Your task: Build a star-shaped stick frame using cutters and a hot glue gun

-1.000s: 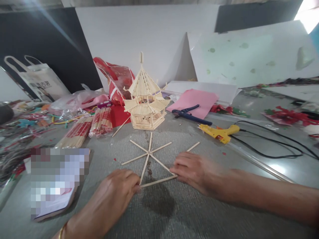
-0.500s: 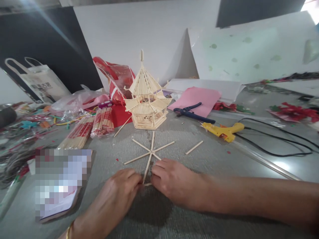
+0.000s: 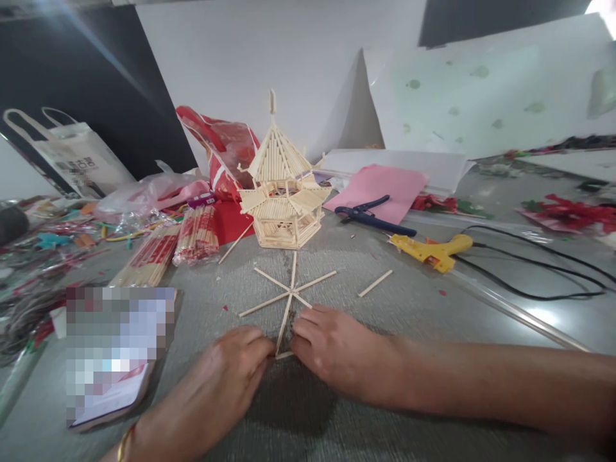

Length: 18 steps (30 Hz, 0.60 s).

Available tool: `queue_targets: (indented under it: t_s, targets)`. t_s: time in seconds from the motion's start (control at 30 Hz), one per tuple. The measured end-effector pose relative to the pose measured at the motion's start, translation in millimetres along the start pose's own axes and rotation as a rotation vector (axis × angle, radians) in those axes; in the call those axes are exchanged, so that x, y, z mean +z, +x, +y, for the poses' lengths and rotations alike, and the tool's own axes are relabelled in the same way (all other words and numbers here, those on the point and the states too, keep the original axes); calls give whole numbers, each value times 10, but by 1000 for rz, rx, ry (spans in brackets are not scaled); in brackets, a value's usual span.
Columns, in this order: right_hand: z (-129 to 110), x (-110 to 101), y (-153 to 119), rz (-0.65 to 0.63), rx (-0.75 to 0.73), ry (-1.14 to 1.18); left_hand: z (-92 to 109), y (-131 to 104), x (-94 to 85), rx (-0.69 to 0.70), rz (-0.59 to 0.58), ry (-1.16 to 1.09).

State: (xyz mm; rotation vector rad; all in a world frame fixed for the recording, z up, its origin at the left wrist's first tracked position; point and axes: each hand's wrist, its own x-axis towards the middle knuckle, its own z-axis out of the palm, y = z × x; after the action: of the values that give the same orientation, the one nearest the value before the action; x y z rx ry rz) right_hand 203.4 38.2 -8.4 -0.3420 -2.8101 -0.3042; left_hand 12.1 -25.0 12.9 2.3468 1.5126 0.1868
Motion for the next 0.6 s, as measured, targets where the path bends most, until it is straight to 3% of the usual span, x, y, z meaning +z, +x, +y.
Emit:
queue_targets:
  t_s: [0.4, 0.6]
  targets:
    - [-4, -92, -13, -70, -1, 38, 130, 23, -77, 53, -1, 128]
    - [24, -223, -53, -151, 18, 58, 28, -29, -44, 98, 49, 105]
